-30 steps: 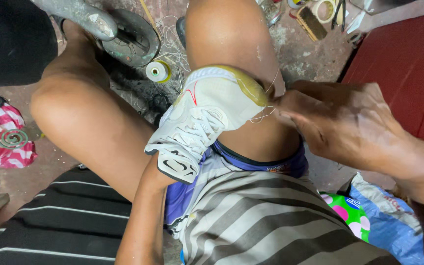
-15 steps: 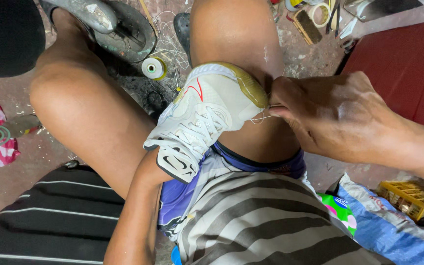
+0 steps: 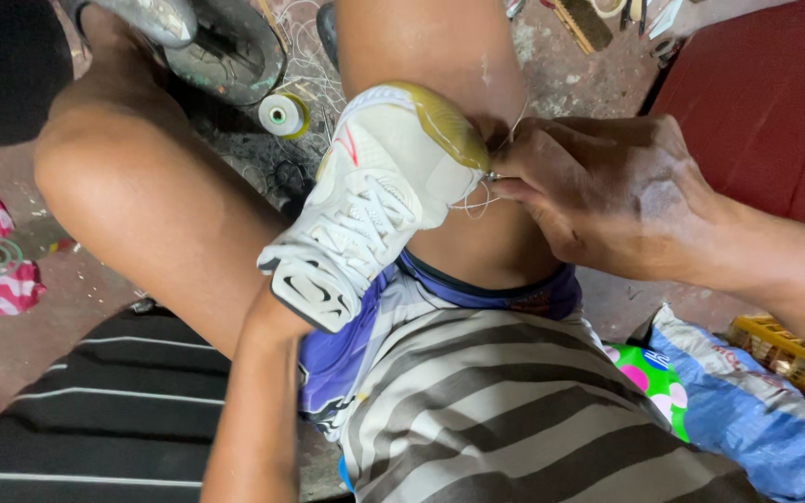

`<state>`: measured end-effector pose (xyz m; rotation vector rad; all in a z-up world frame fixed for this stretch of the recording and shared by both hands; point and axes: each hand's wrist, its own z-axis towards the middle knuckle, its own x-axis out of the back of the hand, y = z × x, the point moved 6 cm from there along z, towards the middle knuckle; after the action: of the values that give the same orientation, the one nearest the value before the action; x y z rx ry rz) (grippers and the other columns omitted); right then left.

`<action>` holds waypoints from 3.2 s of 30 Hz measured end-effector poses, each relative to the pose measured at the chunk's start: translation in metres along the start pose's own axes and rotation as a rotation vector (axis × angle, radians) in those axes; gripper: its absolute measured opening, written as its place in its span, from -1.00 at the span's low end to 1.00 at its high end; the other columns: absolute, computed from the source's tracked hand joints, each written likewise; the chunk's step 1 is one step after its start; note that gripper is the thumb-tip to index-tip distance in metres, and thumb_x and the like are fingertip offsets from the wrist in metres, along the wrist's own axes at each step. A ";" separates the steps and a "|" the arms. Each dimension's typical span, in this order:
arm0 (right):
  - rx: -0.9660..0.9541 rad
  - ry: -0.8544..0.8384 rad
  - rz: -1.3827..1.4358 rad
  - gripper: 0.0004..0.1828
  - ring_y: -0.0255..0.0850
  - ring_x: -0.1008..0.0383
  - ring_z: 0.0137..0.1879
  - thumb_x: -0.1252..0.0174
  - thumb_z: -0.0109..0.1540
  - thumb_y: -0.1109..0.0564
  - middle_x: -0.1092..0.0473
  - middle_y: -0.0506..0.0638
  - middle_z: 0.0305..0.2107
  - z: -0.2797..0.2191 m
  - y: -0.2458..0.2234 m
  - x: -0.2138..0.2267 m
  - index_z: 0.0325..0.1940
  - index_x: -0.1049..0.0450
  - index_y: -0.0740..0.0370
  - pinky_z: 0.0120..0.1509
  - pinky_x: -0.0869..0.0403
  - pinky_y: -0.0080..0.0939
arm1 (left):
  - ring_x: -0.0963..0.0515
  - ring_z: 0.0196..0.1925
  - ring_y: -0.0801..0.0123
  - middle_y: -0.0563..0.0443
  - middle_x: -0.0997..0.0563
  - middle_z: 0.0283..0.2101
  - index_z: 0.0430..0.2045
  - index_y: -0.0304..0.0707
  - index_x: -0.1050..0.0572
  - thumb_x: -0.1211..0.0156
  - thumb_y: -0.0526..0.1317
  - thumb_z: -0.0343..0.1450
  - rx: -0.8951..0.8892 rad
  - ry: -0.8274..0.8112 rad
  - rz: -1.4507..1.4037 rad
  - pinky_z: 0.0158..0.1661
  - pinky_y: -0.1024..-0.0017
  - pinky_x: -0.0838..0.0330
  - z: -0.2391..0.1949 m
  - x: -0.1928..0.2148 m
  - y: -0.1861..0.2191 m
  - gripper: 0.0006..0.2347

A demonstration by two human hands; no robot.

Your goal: The person sits on the floor and sews the sole of a white sneaker using a needle and thread. They repeatedly push the needle through the shoe's sole and pull the thread tight to secure the stitching.

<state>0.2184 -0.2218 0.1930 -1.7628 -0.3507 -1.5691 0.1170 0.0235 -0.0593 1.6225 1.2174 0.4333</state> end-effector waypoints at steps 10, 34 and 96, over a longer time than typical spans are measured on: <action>0.197 -0.103 -0.236 -0.71 -0.15 -0.42 -0.06 -0.14 0.04 0.15 -0.34 -0.03 -0.29 0.013 -0.010 0.000 -0.16 -0.41 0.18 0.03 -0.43 -0.20 | -0.58 -0.04 0.28 -0.08 -0.62 -0.07 0.03 -0.43 -0.43 -0.19 -0.37 0.32 0.394 0.340 -0.840 -0.04 0.31 -0.50 -0.040 -0.071 -0.028 -0.64; 0.025 0.144 -0.274 -0.24 -0.10 -0.33 -0.52 -0.30 0.00 -0.59 -0.23 -0.04 -0.67 0.005 0.087 -0.005 -0.58 -0.30 0.14 -0.42 -0.23 -0.14 | -0.57 0.15 0.10 -0.23 -0.56 0.12 0.18 -0.54 -0.30 0.02 -0.42 0.40 0.255 0.482 -1.022 0.13 0.19 -0.47 -0.093 -0.064 0.003 -0.60; -0.307 0.129 0.880 -0.83 -0.47 -0.44 -0.46 -0.29 0.24 0.13 -0.51 -0.17 -0.37 -0.038 0.022 -0.024 -0.12 -0.54 0.21 -0.44 -0.38 -0.41 | -0.55 -0.42 0.58 0.07 -0.50 -0.25 0.34 -0.13 -0.29 -0.48 -0.40 0.38 -0.480 0.307 0.669 -0.39 0.67 -0.53 0.014 -0.116 0.235 -0.38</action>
<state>0.1994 -0.2563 0.1619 -1.6645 0.6850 -1.0938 0.1945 -0.0772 0.1701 1.5298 0.6649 1.3280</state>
